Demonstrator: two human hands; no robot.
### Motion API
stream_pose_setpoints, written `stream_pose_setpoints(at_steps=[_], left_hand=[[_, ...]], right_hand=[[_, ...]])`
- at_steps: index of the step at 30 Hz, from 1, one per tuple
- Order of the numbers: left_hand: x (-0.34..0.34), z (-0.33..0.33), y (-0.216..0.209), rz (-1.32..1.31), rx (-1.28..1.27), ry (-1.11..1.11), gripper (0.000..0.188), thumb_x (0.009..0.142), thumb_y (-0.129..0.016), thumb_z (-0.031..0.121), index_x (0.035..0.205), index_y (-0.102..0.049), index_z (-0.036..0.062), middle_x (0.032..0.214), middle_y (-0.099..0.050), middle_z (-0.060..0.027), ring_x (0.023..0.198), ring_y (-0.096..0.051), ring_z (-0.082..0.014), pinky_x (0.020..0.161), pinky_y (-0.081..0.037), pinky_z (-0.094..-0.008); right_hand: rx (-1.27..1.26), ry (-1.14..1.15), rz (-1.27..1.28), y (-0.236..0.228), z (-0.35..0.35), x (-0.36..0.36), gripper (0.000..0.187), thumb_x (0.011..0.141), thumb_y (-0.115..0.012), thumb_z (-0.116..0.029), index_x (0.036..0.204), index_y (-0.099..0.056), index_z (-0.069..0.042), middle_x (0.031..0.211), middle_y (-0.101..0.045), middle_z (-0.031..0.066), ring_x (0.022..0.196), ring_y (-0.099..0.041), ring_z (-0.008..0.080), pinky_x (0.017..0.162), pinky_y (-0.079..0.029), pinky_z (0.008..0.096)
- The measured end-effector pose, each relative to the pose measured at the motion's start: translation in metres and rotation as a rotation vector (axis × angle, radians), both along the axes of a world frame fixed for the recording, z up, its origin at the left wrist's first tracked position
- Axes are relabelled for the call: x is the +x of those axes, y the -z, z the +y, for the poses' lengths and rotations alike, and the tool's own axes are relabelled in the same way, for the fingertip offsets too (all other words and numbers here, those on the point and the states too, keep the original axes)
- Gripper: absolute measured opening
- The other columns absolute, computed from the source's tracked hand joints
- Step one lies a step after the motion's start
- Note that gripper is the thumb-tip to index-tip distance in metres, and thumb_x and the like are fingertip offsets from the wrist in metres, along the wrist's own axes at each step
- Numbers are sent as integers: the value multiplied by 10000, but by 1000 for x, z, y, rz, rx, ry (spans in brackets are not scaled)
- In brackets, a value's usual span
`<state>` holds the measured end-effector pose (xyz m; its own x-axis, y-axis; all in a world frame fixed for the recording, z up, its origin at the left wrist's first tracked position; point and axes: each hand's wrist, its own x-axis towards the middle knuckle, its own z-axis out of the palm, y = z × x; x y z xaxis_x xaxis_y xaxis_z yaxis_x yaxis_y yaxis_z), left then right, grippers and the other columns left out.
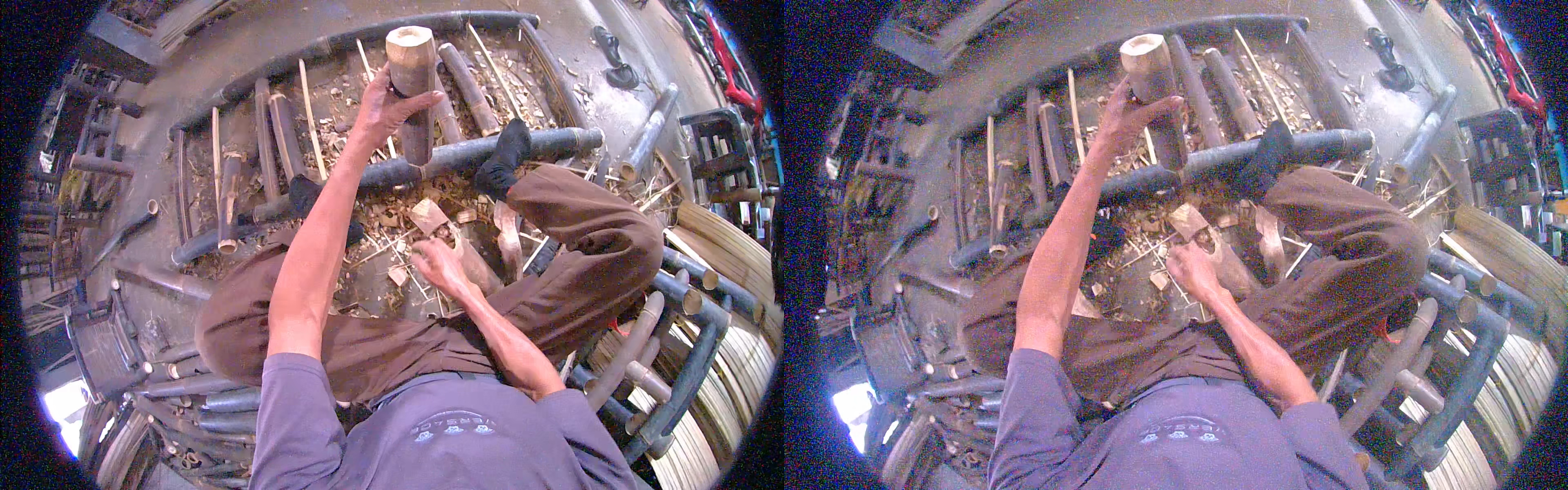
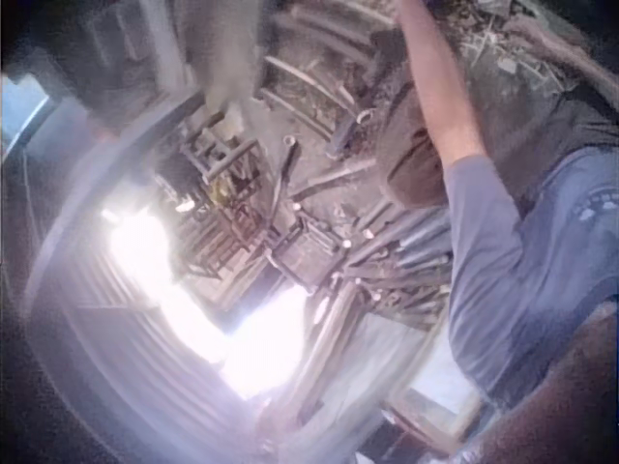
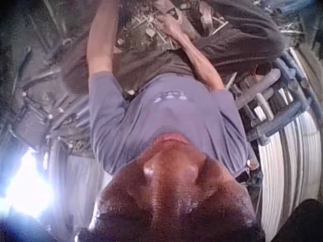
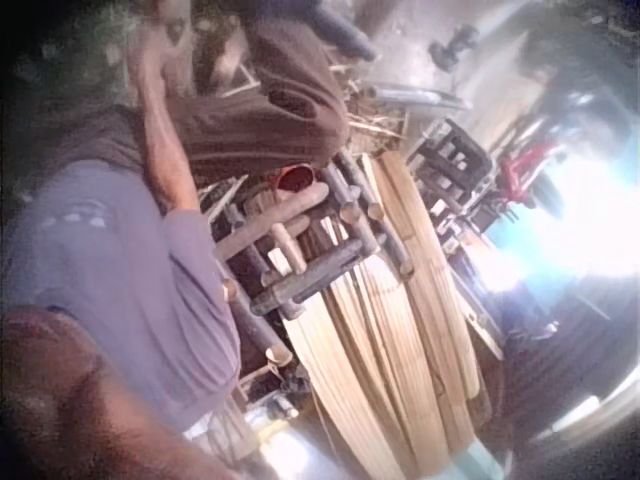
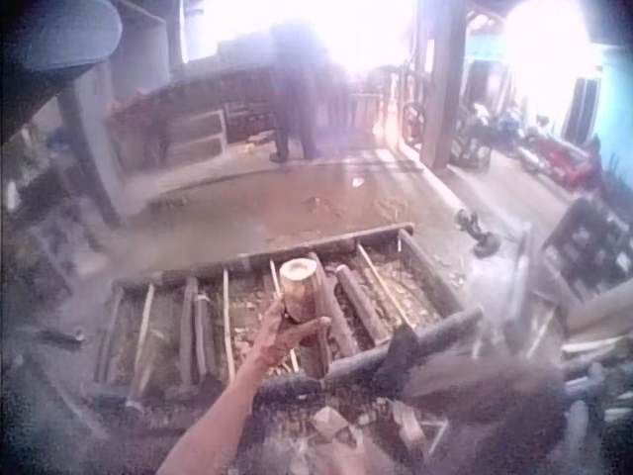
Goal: The person sits on the floor and assembles bamboo pieces by hand. They pick up bamboo segments, align them, and fit them together to form a structure.
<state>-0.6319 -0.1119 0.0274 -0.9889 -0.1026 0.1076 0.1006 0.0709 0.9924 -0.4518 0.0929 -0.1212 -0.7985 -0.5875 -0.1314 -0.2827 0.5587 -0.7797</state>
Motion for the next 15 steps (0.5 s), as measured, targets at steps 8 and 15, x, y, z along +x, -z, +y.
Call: stream_pose_setpoints(at_steps=[8, 15], left_hand=[[-15, -4, 65, 45, -23, -64, 718, 682, -880, 232, 1270, -508, 56, 1109, -657, -68, 1005, -621, -161, 888, -527, -352], [-9, 10, 39, -27, 92, -4, 695, 701, -865, 204, 1266, -498, 35, 1151, -641, -87, 1031, -608, -161, 920, -506, -341]], right_hand=[[164, -75, -196, 13, -21, -14, 368, 871, -597, -253, 1183, -610, -58, 1010, -603, 199, 972, -595, 366, 828, -483, 461], [151, -101, -244, 38, -35, -17, 333, 868, -595, -250, 1112, -614, -24, 926, -617, 260, 903, -601, 432, 773, -486, 484]])
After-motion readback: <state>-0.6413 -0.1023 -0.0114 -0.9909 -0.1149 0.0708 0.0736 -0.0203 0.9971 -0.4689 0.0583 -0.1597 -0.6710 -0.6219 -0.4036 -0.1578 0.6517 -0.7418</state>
